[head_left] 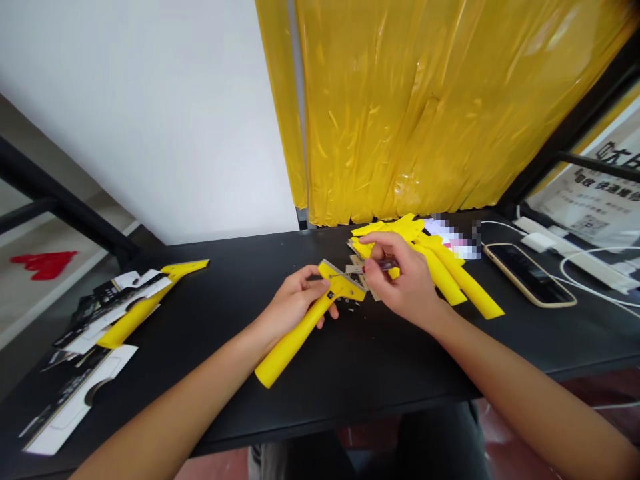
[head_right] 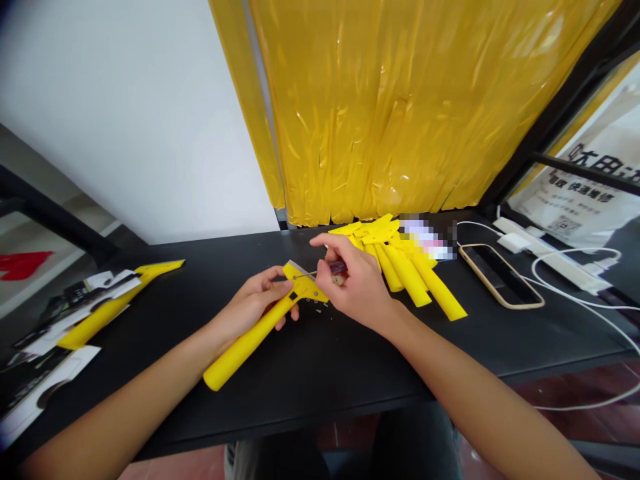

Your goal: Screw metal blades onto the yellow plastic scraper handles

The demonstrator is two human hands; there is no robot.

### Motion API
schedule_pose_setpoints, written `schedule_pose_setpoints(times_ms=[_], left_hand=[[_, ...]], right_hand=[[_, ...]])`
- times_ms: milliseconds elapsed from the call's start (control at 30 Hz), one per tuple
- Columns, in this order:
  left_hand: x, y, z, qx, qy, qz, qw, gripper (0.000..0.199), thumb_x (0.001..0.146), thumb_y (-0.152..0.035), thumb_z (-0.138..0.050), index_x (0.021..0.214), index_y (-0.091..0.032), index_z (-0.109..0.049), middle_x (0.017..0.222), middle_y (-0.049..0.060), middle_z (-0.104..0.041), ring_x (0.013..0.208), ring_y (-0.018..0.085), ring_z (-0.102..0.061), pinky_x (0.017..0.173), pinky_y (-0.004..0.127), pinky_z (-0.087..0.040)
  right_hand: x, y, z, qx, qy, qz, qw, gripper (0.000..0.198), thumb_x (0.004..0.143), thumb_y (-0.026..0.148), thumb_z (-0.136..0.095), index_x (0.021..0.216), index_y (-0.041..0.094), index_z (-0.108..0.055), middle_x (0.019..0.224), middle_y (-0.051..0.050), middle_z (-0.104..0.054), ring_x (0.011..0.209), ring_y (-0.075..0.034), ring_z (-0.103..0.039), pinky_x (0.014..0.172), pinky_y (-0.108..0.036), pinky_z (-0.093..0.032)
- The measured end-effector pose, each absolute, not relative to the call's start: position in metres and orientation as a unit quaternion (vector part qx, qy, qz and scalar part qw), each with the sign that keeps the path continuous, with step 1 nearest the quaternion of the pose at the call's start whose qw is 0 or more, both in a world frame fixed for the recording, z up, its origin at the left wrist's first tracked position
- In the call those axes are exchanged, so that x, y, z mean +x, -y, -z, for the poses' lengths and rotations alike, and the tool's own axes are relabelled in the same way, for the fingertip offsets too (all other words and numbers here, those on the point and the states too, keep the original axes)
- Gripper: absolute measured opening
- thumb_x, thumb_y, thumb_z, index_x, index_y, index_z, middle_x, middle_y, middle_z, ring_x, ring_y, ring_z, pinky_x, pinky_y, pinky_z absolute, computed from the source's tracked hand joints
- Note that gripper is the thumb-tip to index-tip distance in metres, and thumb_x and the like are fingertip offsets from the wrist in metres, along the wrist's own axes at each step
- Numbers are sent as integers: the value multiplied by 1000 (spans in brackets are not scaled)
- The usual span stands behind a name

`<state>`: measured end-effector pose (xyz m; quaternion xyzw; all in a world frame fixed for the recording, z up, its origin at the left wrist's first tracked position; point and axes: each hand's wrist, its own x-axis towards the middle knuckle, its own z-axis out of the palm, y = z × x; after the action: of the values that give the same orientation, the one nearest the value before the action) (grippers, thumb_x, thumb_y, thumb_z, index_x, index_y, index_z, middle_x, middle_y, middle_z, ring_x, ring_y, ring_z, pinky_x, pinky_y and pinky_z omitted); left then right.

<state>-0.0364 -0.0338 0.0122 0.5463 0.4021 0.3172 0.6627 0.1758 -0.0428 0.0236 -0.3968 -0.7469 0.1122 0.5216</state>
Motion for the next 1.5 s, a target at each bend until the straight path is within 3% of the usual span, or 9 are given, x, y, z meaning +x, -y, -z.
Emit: schedule_pose_setpoints(times_ms=[267,467,667,867,1000,1133,1233,1367,1500], left_hand=[[-36,32,-10,557,-408,-301,657,28,95,-36,-58,115,-16,-55,65,5,-70,41,13,-56,42,22,-42],[-34,33,-9,552,-422,-286,660,23,94,-35,-59,103,-14,-56,65,7,-70,42,12,-56,42,22,-42],[-36,29,-5,530,-430,-288,672,25,93,-36,-60,104,-18,-47,64,6,-71,41,14,-57,42,22,-42],[-35,28,-7,531,-431,-277,675,25,94,-34,-60,107,-15,-54,65,6,-71,43,13,-58,44,21,-44],[-39,29,-14,549,-435,-268,662,27,93,-36,-61,107,-13,-62,65,6,-70,42,11,-55,44,20,-41],[-48,27,-26,581,-423,-289,632,36,91,-37,-67,119,-15,-66,65,2,-68,46,10,-56,48,21,-45],[-58,23,-27,648,-420,-329,544,41,90,-39,-70,125,-17,-67,77,4,-72,57,14,-63,53,25,-51],[-70,14,-14,832,-388,-338,209,32,93,-32,-67,123,-24,-71,116,10,-73,91,21,-71,81,39,-58],[-72,8,-4,936,-249,-248,3,30,99,-21,-56,126,-25,-68,135,12,-63,111,24,-65,93,46,-55]], right_hand=[[177,41,-25,-418,774,-82,468,14,98,27,-52,105,22,-63,82,0,-69,66,-13,-62,62,-26,-46],[176,42,-24,-403,786,-75,463,30,89,15,-53,117,21,-59,72,3,-58,61,-12,-57,61,-26,-45],[175,43,-25,-375,803,-83,455,25,93,21,-55,118,19,-59,92,-3,-67,73,-14,-61,65,-27,-46],[177,40,-22,-408,804,-99,420,20,97,23,-51,114,21,-61,79,1,-68,62,-12,-59,60,-26,-42],[177,43,-25,-401,774,-107,478,19,95,20,-52,111,22,-63,82,0,-66,63,-12,-57,63,-27,-44],[176,39,-30,-395,640,-263,604,15,99,33,-53,105,24,-63,89,-1,-65,63,-11,-53,55,-26,-44],[176,30,-28,-375,558,-409,617,22,95,39,-58,113,26,-57,93,-1,-61,59,-10,-46,43,-23,-37],[176,20,-18,-403,555,-472,554,25,93,42,-60,111,26,-53,81,4,-49,55,-9,-39,43,-22,-36],[178,15,-3,-416,714,-401,395,61,78,46,-77,129,27,-49,105,-3,-61,86,-17,-61,74,-32,-54]])
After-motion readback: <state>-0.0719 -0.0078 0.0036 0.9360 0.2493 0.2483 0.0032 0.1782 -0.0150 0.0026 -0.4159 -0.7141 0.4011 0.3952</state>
